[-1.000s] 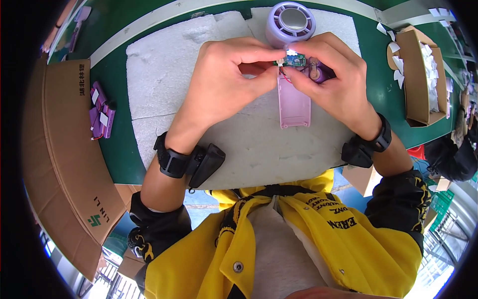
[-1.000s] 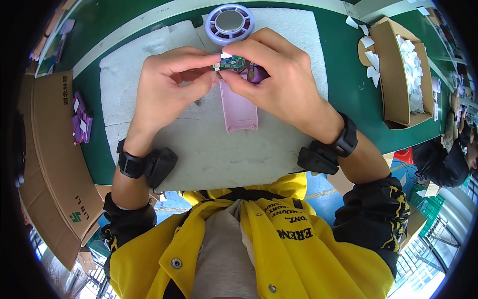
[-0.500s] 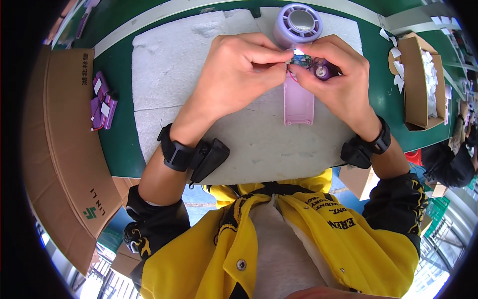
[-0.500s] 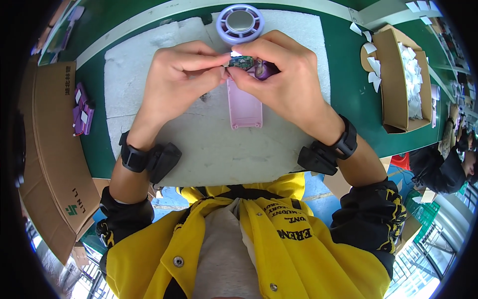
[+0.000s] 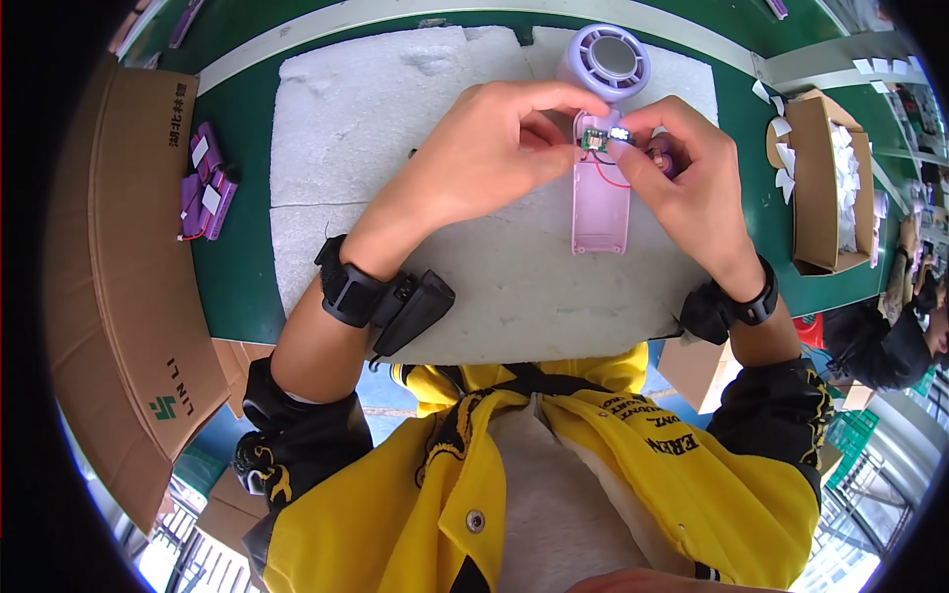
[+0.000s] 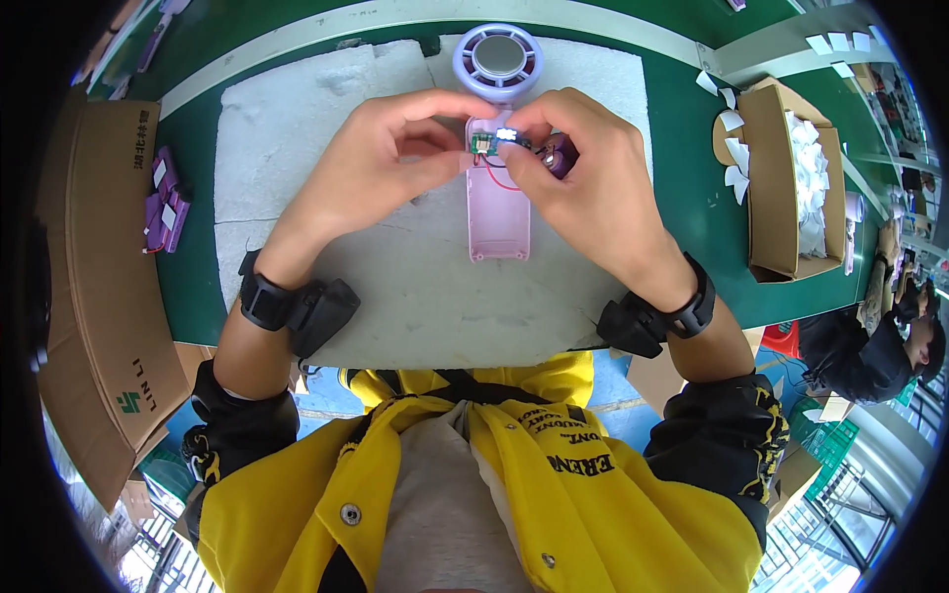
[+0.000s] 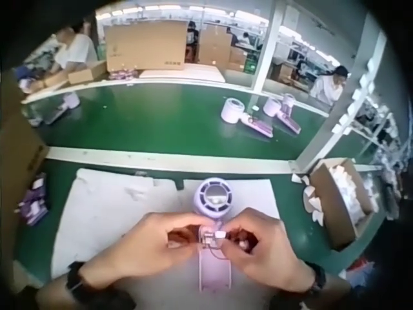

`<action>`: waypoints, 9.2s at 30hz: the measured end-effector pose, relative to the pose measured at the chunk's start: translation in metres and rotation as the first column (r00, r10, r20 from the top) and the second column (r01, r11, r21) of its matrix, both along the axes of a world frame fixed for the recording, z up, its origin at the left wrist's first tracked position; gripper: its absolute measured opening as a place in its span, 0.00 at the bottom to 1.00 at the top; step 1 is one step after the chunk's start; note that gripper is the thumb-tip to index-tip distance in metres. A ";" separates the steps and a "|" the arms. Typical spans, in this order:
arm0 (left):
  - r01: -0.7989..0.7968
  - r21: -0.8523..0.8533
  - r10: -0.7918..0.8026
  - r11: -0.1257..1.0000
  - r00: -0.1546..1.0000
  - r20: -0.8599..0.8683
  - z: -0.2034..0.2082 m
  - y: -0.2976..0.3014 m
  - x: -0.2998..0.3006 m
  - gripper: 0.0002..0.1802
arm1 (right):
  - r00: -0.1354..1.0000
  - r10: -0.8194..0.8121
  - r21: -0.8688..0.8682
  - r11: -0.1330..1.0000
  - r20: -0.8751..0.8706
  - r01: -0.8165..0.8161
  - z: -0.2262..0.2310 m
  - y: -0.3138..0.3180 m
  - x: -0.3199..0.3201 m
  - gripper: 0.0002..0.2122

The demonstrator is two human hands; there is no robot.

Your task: The person applies tape to a battery pack, picks up a fan housing, and connects the battery pack to a circuit board. They then press the battery pack into the housing and set the assembly aside before repeating the process.

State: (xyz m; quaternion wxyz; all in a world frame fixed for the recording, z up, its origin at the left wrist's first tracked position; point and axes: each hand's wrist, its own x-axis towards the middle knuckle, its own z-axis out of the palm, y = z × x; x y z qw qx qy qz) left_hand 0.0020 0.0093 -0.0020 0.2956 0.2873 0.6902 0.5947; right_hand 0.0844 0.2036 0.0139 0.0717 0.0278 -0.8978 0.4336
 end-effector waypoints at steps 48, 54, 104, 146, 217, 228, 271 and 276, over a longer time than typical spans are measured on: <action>-0.034 -0.088 0.016 0.996 0.980 -0.198 0.000 0.003 0.000 0.16 | 0.997 -0.014 0.092 0.996 -0.079 0.021 0.003 -0.001 -0.002 0.07; -0.056 -0.059 0.033 0.997 0.940 -0.338 -0.002 0.004 0.003 0.17 | 0.947 0.151 -0.090 0.987 0.282 -0.131 0.013 0.011 -0.006 0.12; -0.150 0.043 0.154 0.988 0.979 -0.131 -0.010 -0.010 -0.008 0.18 | 0.981 0.146 0.446 0.892 -0.130 -0.074 0.006 0.011 0.003 0.04; -0.148 0.026 0.150 0.989 0.976 -0.158 -0.023 0.003 -0.008 0.19 | 0.944 -0.240 0.250 0.923 -0.226 0.294 0.031 0.165 0.026 0.06; -0.027 -0.119 -0.053 0.993 0.780 -0.623 0.004 -0.011 -0.008 0.17 | 0.947 0.310 0.079 0.949 -0.083 -0.304 -0.002 -0.007 0.021 0.28; -0.018 -0.093 -0.052 0.995 0.718 -0.694 0.000 -0.012 -0.007 0.20 | 0.950 0.257 0.154 0.961 -0.178 -0.231 -0.009 -0.010 0.025 0.21; -0.093 0.147 0.148 0.985 0.891 -0.430 -0.024 0.026 0.007 0.22 | 0.931 0.352 0.563 0.791 -0.098 -0.239 0.005 0.007 0.030 0.27; -0.380 0.215 0.436 0.899 0.741 -0.512 -0.034 0.029 -0.009 0.20 | 0.949 0.104 0.739 0.655 -0.296 0.159 0.005 0.043 -0.075 0.22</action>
